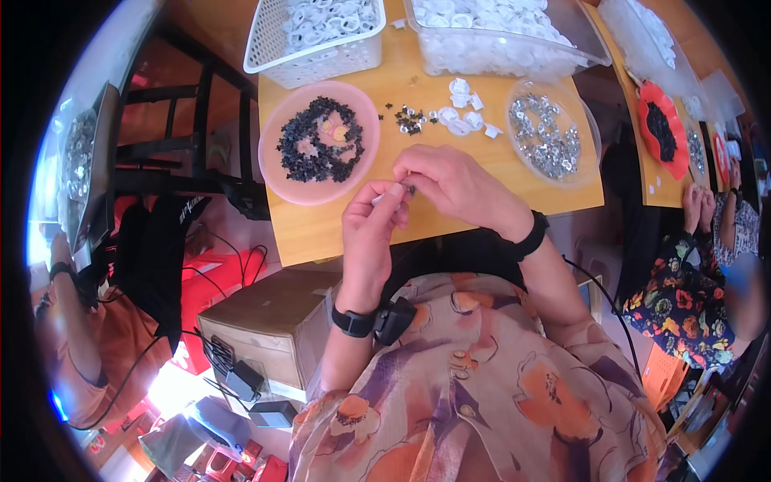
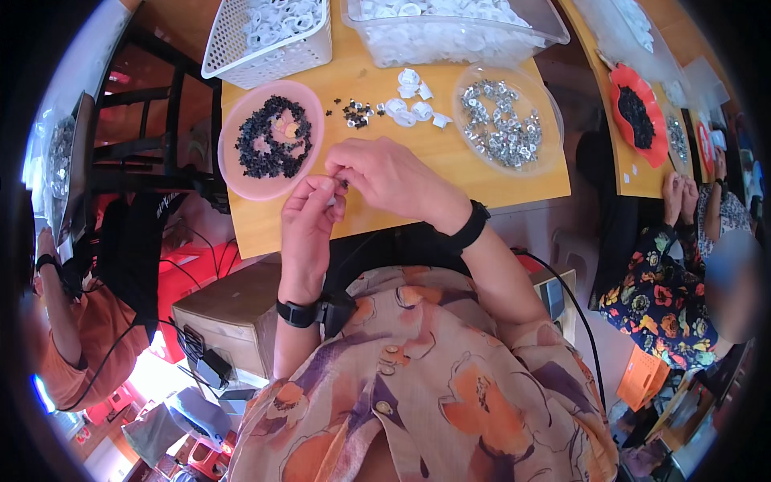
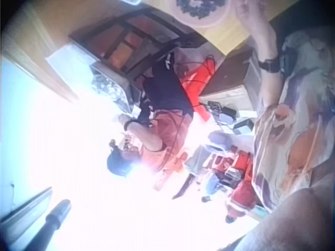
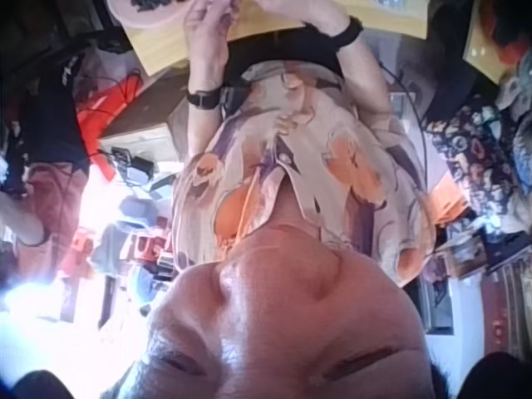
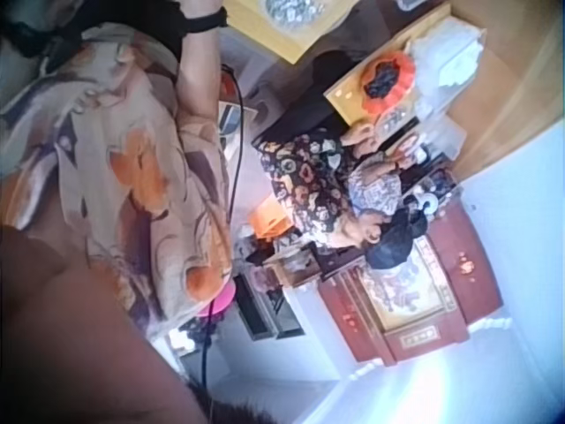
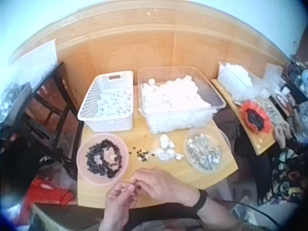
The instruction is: Assembling small plastic components by hand at a workshop table.
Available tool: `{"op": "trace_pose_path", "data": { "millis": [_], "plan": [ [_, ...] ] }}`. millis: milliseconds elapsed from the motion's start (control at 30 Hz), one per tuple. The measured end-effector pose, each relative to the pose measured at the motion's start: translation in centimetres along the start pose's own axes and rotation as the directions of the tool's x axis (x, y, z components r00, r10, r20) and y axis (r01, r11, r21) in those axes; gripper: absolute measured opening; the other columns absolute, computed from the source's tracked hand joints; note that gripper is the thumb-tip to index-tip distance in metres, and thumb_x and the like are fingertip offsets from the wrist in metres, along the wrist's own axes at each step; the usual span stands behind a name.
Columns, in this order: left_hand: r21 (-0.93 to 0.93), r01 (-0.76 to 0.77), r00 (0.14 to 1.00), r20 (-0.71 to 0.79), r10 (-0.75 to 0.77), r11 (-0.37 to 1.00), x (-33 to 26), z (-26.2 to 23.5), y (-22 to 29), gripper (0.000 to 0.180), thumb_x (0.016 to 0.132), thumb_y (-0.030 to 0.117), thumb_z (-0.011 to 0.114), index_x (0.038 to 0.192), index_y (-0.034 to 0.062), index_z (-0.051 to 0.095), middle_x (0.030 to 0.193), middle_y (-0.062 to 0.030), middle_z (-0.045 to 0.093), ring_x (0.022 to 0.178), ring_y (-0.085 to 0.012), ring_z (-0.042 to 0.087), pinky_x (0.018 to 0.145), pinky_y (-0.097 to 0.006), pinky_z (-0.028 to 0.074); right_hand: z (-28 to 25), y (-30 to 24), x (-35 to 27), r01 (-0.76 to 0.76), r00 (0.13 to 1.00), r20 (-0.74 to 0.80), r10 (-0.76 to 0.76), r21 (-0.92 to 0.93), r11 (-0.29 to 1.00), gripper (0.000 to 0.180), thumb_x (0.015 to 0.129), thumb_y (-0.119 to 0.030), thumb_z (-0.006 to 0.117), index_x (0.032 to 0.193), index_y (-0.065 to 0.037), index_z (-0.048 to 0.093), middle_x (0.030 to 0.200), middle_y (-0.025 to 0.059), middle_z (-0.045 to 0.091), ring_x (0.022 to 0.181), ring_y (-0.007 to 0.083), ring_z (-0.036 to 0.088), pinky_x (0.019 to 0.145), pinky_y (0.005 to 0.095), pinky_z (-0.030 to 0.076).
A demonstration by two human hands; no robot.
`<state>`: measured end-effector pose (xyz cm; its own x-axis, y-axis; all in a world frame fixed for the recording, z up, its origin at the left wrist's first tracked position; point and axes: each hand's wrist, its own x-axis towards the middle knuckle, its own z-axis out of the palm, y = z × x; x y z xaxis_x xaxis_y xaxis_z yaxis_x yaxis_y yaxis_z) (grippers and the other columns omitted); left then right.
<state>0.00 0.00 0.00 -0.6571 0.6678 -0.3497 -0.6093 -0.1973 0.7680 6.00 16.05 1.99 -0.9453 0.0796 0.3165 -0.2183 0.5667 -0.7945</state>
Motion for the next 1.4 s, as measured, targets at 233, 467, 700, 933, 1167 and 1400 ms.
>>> {"op": "trace_pose_path", "data": {
  "millis": [233, 467, 700, 933, 1167, 1400],
  "plan": [
    [-0.139, -0.042, 0.994, -0.104, 0.027, 0.989, 2.8, 1.4, -3.4, 0.011, 0.091, 0.014, 0.061, 0.095, 0.0044, 0.063, 0.083, -0.0025, 0.063, 0.068, -0.0075, 0.053, 0.064, -0.02, 0.042, 1.6, 1.9, -1.1, -0.368, 0.907, -0.183, 0.381, 0.1, 0.924, 0.006, 0.085, -0.006, 0.056, 0.086, -0.001, 0.057, 0.073, 0.0172, 0.062, 0.069, 0.0341, 0.063, 0.061, 0.0405, 0.048],
    [0.128, -0.072, 0.99, -0.108, 0.086, 0.989, 0.0, -1.1, -2.5, 0.014, 0.09, 0.012, 0.061, 0.1, 0.0028, 0.064, 0.088, -0.0028, 0.064, 0.07, -0.0059, 0.053, 0.064, -0.019, 0.041, -0.7, 2.8, -6.9, -0.481, 0.776, -0.311, 0.549, 0.272, 0.833, 0.013, 0.087, -0.012, 0.062, 0.089, 0.001, 0.062, 0.071, 0.0101, 0.065, 0.059, 0.0174, 0.064, 0.056, 0.0274, 0.049],
    [0.26, 0.028, 0.996, -0.089, -0.005, 0.965, -2.5, -3.0, -2.2, 0.014, 0.091, 0.01, 0.059, 0.102, 0.003, 0.064, 0.085, -0.0021, 0.064, 0.069, -0.0055, 0.053, 0.062, -0.018, 0.04, 2.1, 0.9, -16.3, -0.48, 0.645, -0.277, 0.712, 0.578, 0.66, 0.012, 0.089, -0.011, 0.064, 0.092, 0.001, 0.064, 0.084, 0.0031, 0.064, 0.074, 0.0089, 0.061, 0.067, 0.0211, 0.049],
    [0.419, -0.071, 0.986, -0.109, 0.128, 0.905, -2.2, -3.8, -3.3, 0.016, 0.093, 0.014, 0.057, 0.103, 0.0014, 0.061, 0.09, -0.0044, 0.061, 0.069, -0.0077, 0.048, 0.06, -0.02, 0.037, 2.9, 1.3, -20.2, -0.341, 0.882, -0.204, 0.426, 0.348, 0.873, 0.012, 0.079, -0.013, 0.07, 0.087, -0.006, 0.066, 0.089, 0.0085, 0.063, 0.092, 0.025, 0.058, 0.085, 0.0352, 0.045],
    [0.504, -0.107, 0.984, -0.07, 0.163, 0.857, -2.3, -2.3, -3.7, 0.015, 0.095, 0.017, 0.054, 0.098, 0.0028, 0.058, 0.09, -0.0042, 0.059, 0.068, -0.008, 0.046, 0.061, -0.021, 0.035, 4.1, 0.7, -21.4, -0.384, 0.898, -0.065, 0.436, 0.369, 0.846, 0.014, 0.08, -0.022, 0.066, 0.083, -0.009, 0.069, 0.091, 0.0107, 0.065, 0.119, 0.0303, 0.047, 0.097, 0.0419, 0.037],
    [0.503, -0.067, 0.99, -0.072, 0.119, 0.862, -2.3, -2.8, -3.0, 0.019, 0.094, 0.015, 0.055, 0.104, -0.0004, 0.057, 0.094, -0.006, 0.06, 0.079, -0.0111, 0.054, 0.072, -0.023, 0.041, 5.8, 0.0, -21.5, -0.274, 0.955, 0.129, 0.268, 0.033, 0.961, 0.014, 0.08, -0.02, 0.065, 0.085, -0.007, 0.069, 0.096, 0.01, 0.068, 0.135, 0.0354, 0.031, 0.113, 0.0489, 0.023]
  ]
}}
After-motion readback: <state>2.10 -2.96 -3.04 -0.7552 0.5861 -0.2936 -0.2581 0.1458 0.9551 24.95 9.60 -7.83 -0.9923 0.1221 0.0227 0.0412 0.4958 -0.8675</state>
